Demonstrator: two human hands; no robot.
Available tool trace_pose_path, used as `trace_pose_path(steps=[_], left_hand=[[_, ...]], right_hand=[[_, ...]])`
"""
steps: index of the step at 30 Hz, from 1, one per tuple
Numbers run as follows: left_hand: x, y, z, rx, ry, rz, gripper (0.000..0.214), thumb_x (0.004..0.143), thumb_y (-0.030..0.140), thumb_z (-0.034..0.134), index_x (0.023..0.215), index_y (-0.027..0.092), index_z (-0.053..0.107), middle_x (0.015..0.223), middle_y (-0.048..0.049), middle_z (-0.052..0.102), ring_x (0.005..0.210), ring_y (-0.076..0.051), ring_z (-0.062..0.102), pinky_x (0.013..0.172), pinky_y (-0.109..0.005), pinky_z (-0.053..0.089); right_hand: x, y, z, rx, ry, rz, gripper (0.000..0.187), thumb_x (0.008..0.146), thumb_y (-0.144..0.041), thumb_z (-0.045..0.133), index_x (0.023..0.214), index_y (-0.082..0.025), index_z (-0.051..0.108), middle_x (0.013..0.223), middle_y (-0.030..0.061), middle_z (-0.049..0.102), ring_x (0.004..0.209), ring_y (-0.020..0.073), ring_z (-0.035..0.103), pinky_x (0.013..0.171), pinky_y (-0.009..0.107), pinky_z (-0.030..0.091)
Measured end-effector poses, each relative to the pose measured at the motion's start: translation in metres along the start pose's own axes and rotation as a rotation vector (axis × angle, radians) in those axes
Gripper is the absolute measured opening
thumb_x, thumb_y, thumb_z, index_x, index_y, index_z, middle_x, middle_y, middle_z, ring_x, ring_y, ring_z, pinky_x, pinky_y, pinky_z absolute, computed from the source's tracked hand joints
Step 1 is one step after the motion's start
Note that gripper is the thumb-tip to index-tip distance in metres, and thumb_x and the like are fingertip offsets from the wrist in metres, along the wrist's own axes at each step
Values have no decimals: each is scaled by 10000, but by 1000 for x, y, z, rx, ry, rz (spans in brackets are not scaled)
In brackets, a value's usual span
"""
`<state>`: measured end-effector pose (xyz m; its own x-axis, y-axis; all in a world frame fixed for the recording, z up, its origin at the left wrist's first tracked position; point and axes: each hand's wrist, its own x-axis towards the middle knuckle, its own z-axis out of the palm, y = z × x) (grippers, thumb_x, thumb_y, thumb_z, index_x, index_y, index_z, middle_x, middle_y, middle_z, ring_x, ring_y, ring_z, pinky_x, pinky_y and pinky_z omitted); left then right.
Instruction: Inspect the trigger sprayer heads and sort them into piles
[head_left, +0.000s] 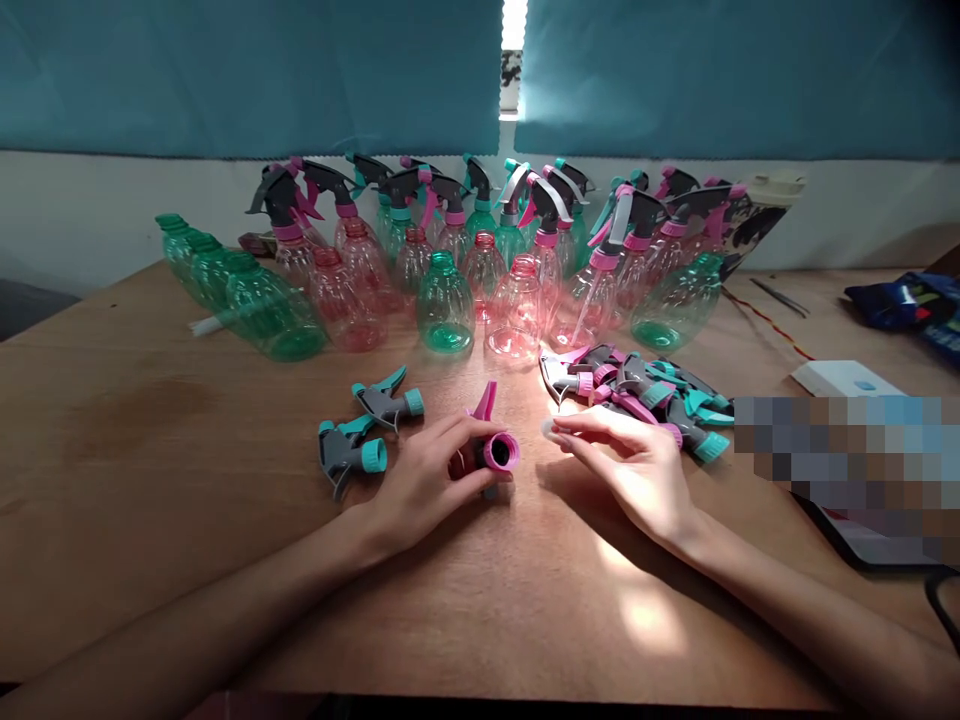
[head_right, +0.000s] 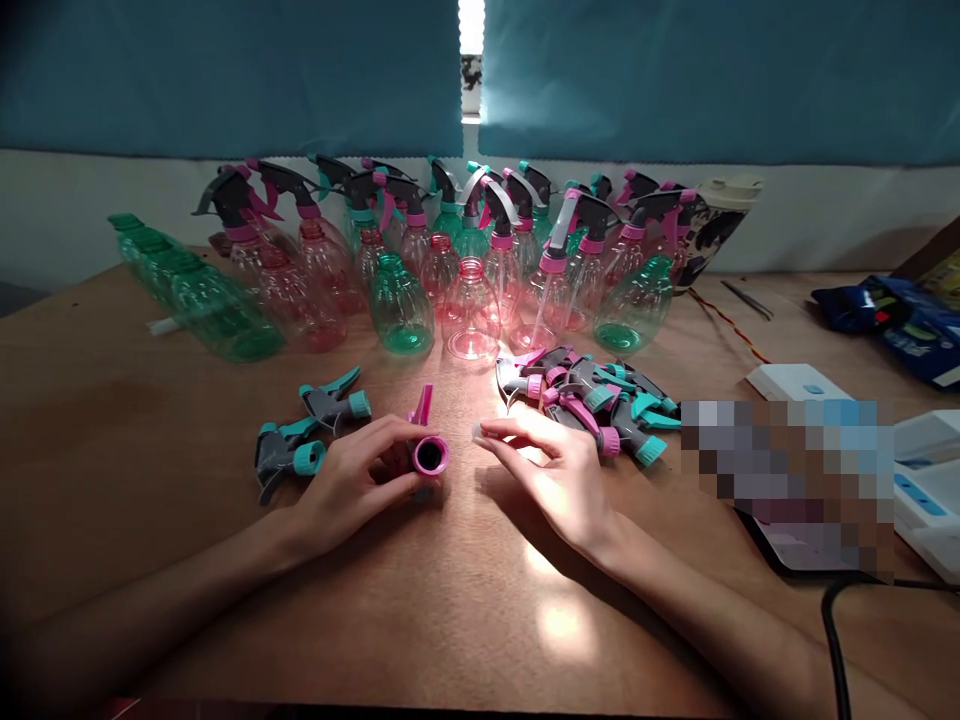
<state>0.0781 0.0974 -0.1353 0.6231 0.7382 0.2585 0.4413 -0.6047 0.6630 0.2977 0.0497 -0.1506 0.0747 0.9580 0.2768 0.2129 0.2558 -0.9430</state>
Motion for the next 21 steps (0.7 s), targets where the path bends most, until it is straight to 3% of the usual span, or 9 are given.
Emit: trace_pose_path(steps=[5, 8, 13, 15, 21], left_hand=[[-2, 2, 2, -24, -41, 28, 211, 848, 201, 662, 1055, 197, 620, 871, 9, 606, 682, -105, 546, 593, -202, 421], [-4, 4, 4, -41, -72, 45, 259, 843, 188, 664, 1098, 208, 619, 876, 11, 611, 667, -103, 546, 590, -204, 415], [-5, 7, 5, -26, -87, 52, 273, 827, 186, 685, 1094, 199, 631, 838, 14, 603, 650, -106, 534, 585, -206, 406], [-5, 6, 6, -32, -84, 58, 259, 830, 186, 684, 1083, 193, 630, 841, 12, 605, 655, -106, 535, 588, -204, 406], [-3, 8, 8, -68, -121, 105, 262, 842, 202, 675, 1098, 175, 623, 872, -1, 616, 709, -118, 556, 631, -209, 421]], right_hand=[[-6, -2, 5, 157, -43, 187, 319, 767, -313, 750, 1055, -233, 640, 833, 23, 704, 734, 169, 660, 597, 269, 529], [-10, -5, 10, 255, -113, 286, 254, 742, -346, 763, 924, -199, 664, 767, 12, 681, 640, 140, 611, 511, 235, 460], [-10, -12, 12, 336, -114, 377, 204, 704, -347, 790, 756, -177, 688, 733, 10, 662, 575, 111, 547, 473, 232, 399], [-8, -12, 11, 296, -132, 330, 174, 706, -336, 790, 736, -187, 706, 734, 18, 669, 588, 120, 554, 491, 246, 419], [-8, -1, 8, 27, -152, 15, 88, 760, -349, 754, 781, -267, 776, 756, 16, 614, 684, 147, 566, 572, 260, 458]])
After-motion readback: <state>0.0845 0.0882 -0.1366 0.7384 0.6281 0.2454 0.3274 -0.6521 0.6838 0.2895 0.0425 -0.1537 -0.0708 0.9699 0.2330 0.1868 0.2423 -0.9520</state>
